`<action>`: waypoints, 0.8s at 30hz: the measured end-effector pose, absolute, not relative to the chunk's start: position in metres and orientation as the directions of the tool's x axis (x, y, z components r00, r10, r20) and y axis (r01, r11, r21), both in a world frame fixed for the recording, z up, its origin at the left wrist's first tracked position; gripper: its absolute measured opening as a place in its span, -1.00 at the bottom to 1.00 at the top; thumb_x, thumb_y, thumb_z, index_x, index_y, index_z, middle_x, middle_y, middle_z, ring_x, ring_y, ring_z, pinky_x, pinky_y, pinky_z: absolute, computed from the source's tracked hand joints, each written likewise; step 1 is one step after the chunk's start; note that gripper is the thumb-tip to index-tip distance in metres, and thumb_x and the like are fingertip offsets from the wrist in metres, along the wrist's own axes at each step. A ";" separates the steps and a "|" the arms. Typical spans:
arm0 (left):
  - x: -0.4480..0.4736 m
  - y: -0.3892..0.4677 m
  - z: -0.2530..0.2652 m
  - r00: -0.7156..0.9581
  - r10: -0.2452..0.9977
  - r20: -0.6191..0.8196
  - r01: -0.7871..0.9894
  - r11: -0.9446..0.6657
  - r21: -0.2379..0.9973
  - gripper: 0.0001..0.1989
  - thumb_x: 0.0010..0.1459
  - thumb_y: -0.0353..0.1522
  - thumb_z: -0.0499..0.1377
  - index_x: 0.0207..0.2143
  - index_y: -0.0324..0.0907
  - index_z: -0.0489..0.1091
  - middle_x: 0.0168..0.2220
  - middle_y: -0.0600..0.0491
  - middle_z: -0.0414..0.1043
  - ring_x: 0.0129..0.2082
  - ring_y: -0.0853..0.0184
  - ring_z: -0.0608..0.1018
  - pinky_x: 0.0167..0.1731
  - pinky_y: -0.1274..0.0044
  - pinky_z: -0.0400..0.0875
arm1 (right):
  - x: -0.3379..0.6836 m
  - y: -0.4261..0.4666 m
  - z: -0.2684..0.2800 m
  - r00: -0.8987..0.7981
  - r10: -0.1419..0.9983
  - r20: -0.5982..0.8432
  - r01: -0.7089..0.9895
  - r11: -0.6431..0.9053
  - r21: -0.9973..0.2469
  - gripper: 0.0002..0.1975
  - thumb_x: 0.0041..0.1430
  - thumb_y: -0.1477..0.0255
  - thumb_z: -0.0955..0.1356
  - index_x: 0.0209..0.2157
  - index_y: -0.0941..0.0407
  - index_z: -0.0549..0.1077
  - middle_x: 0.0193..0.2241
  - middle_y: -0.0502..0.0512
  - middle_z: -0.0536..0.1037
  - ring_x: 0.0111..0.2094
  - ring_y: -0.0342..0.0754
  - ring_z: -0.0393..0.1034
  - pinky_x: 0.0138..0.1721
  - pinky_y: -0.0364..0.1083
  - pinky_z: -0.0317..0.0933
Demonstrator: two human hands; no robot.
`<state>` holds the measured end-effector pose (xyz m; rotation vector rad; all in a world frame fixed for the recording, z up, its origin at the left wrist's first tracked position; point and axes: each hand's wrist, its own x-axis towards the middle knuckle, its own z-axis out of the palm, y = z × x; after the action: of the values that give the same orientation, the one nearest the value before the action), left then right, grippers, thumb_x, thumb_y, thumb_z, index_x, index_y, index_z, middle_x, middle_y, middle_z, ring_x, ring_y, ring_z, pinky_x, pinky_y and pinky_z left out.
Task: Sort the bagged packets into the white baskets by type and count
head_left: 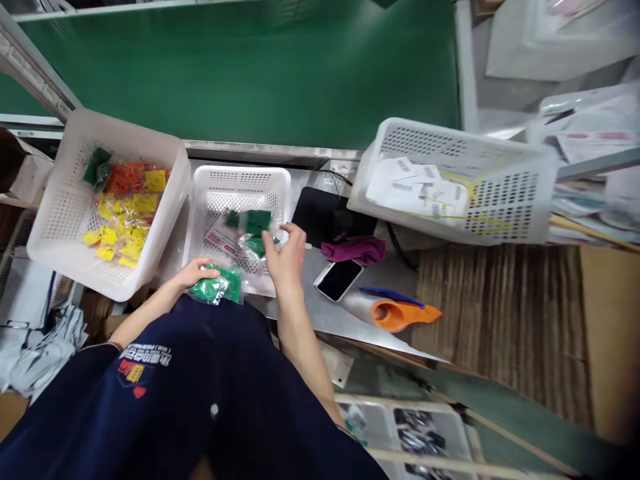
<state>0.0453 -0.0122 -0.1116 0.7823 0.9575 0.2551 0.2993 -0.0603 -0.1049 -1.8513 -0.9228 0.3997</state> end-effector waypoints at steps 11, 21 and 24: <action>0.044 -0.013 -0.112 0.463 0.590 -0.662 -0.144 0.787 0.600 -0.38 -0.25 -0.23 0.66 -0.14 -0.23 0.56 -0.26 0.03 0.69 -0.32 0.26 0.69 -0.16 0.46 0.57 | 0.246 -0.124 -0.118 0.249 0.907 -0.341 -0.134 -0.317 -0.939 -0.41 0.05 -0.03 0.55 0.01 0.05 0.64 0.06 0.21 0.62 -0.27 -0.03 0.52 -0.22 -0.02 0.52; 0.048 -0.010 -0.107 0.487 0.624 -0.611 -0.218 0.765 0.606 -0.41 -0.24 -0.27 0.66 -0.15 -0.23 0.58 -0.26 0.03 0.70 -0.36 0.29 0.69 -0.28 0.53 0.56 | 0.267 -0.106 -0.088 0.342 0.932 -0.125 0.029 -0.144 -0.989 -0.60 0.15 -0.01 0.53 -0.44 0.05 0.66 -0.24 0.18 0.65 -0.16 0.08 0.56 -0.20 0.01 0.47; 0.045 -0.010 -0.105 0.442 0.665 -0.602 -0.255 0.737 0.626 -0.43 -0.16 -0.26 0.63 -0.10 -0.23 0.59 -0.25 0.01 0.70 -0.37 0.29 0.68 -0.29 0.53 0.55 | 0.269 -0.102 -0.070 0.455 0.889 0.045 0.176 -0.040 -0.984 -0.67 0.27 0.12 0.49 -0.41 0.07 0.64 -0.27 0.14 0.65 -0.24 0.02 0.54 -0.28 -0.04 0.42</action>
<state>0.0455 -0.0100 -0.1055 0.4887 0.9526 0.5996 0.2686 -0.1023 -0.0699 -1.5247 -0.9725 0.7557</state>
